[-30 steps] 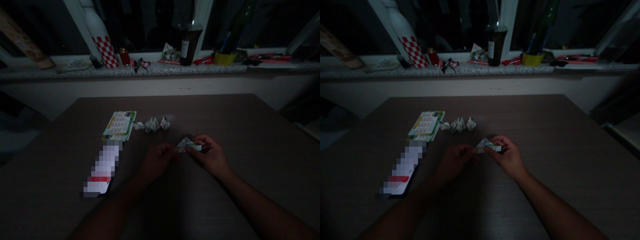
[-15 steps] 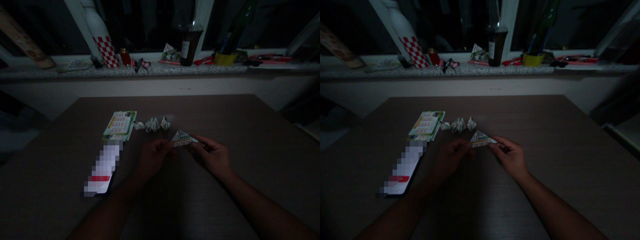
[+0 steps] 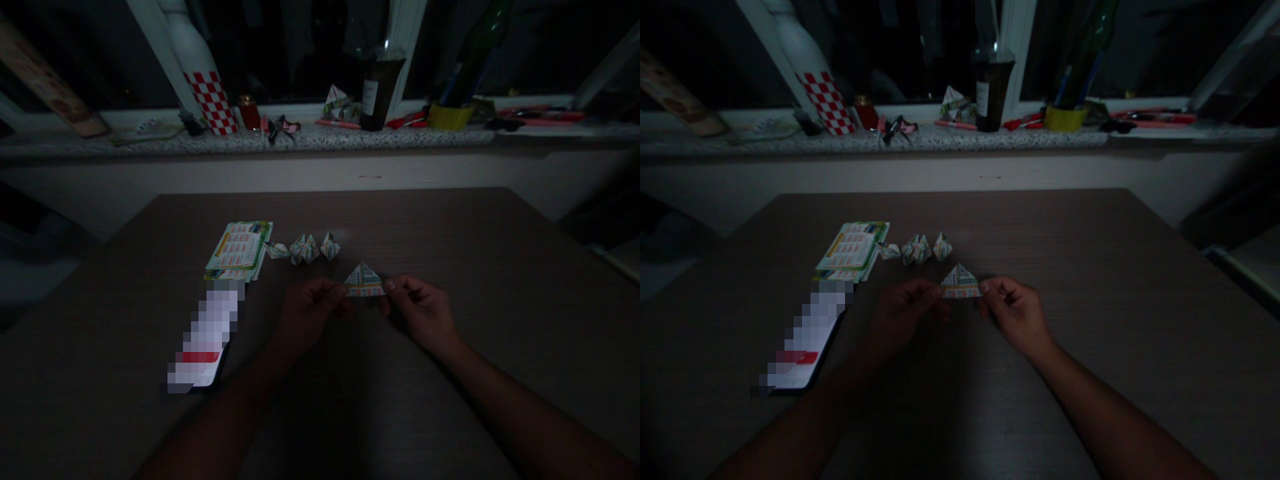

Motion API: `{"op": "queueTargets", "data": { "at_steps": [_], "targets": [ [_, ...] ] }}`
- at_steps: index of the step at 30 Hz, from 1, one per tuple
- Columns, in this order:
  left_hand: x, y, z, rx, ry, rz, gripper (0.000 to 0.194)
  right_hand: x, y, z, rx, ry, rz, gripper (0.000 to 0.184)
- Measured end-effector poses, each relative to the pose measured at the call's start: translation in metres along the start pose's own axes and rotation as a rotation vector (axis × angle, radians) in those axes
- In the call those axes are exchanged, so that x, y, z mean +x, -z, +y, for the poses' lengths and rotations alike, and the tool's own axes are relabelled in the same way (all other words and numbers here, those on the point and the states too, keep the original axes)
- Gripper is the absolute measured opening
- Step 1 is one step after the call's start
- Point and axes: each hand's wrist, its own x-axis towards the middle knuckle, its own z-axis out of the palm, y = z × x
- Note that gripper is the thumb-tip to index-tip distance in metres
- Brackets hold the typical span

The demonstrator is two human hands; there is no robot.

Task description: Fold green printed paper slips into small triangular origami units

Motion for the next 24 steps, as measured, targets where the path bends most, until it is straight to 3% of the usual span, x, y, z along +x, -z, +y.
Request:
{"op": "queueTargets", "data": {
  "at_steps": [12,19,24],
  "targets": [
    [-0.0014,0.0003,0.0039,-0.051,0.011,-0.033,0.023,-0.0018,0.0006,-0.0073,-0.068,0.009,0.041,0.038],
    [0.0014,0.0026,0.0041,-0.116,0.068,-0.064,0.022,-0.0008,0.0007,-0.0071,0.055,0.005,-0.006,0.028],
    [0.0010,0.0055,0.0006,0.057,0.001,-0.040,0.040,0.0013,0.0008,-0.0057,0.170,0.010,-0.043,0.033]
  ]
}}
